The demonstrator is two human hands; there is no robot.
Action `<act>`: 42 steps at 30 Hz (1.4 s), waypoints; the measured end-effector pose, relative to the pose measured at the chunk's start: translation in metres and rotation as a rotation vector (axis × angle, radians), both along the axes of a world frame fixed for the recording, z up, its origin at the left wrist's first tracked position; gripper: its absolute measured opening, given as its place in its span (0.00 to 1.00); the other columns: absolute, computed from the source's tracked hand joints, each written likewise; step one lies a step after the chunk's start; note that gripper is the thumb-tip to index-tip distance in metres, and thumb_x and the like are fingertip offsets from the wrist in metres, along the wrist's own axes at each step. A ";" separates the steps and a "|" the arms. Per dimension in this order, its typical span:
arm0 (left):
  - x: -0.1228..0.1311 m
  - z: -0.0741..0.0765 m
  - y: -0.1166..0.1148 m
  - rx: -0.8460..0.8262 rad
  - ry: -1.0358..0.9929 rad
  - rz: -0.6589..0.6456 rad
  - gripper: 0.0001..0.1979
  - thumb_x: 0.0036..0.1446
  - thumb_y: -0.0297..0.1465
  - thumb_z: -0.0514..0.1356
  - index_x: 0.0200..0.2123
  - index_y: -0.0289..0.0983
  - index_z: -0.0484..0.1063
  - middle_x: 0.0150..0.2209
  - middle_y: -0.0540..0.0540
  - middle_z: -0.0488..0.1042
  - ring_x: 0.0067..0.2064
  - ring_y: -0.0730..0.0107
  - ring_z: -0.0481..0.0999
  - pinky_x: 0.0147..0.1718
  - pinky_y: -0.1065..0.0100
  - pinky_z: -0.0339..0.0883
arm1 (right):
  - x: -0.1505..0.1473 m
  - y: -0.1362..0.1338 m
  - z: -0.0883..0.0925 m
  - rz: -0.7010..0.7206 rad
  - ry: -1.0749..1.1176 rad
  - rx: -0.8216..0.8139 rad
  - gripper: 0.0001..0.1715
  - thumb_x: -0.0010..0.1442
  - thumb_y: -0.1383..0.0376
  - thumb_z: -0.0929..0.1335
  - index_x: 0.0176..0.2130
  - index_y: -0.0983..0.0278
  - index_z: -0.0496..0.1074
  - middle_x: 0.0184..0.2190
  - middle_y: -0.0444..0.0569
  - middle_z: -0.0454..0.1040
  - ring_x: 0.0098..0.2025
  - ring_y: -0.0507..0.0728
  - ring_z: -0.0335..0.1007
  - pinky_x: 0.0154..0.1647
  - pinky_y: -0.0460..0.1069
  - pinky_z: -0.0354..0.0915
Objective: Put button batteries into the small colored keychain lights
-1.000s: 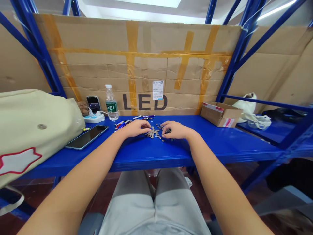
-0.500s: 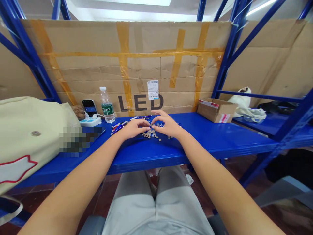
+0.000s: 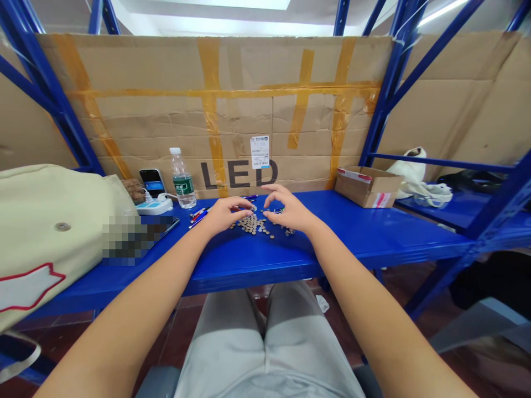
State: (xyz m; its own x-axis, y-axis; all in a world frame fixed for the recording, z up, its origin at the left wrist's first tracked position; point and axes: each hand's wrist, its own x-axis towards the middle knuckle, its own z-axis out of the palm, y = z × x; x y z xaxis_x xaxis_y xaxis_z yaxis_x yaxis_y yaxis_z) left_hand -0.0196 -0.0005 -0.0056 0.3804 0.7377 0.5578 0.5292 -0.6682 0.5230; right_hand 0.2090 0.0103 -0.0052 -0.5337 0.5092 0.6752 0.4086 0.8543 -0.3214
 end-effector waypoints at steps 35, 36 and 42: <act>0.000 0.005 -0.004 0.219 0.096 0.051 0.15 0.54 0.42 0.60 0.38 0.39 0.77 0.40 0.44 0.78 0.41 0.64 0.76 0.45 0.64 0.68 | 0.009 0.005 -0.002 -0.110 -0.327 -0.196 0.11 0.50 0.63 0.71 0.37 0.58 0.78 0.61 0.48 0.60 0.64 0.60 0.52 0.63 0.55 0.51; -0.001 0.004 -0.002 0.183 0.136 0.068 0.15 0.55 0.42 0.59 0.38 0.39 0.77 0.39 0.45 0.78 0.40 0.64 0.75 0.43 0.64 0.68 | 0.009 0.006 -0.003 -0.133 -0.352 -0.199 0.11 0.50 0.63 0.71 0.37 0.58 0.78 0.61 0.48 0.61 0.64 0.61 0.52 0.63 0.56 0.50; -0.006 -0.001 0.007 0.227 0.578 0.046 0.12 0.58 0.34 0.56 0.42 0.39 0.76 0.40 0.43 0.75 0.42 0.64 0.73 0.43 0.65 0.64 | 0.008 0.016 -0.013 -0.230 -0.518 -0.228 0.09 0.49 0.61 0.70 0.34 0.54 0.79 0.58 0.47 0.64 0.61 0.66 0.55 0.60 0.62 0.51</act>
State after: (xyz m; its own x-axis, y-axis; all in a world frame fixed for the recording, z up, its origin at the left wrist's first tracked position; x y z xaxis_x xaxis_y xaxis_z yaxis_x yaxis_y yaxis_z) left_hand -0.0261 0.0069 -0.0061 0.6382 0.6478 0.4160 0.7154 -0.6987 -0.0096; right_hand 0.2171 0.0258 -0.0177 -0.6228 0.7516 0.2172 0.7265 0.6586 -0.1960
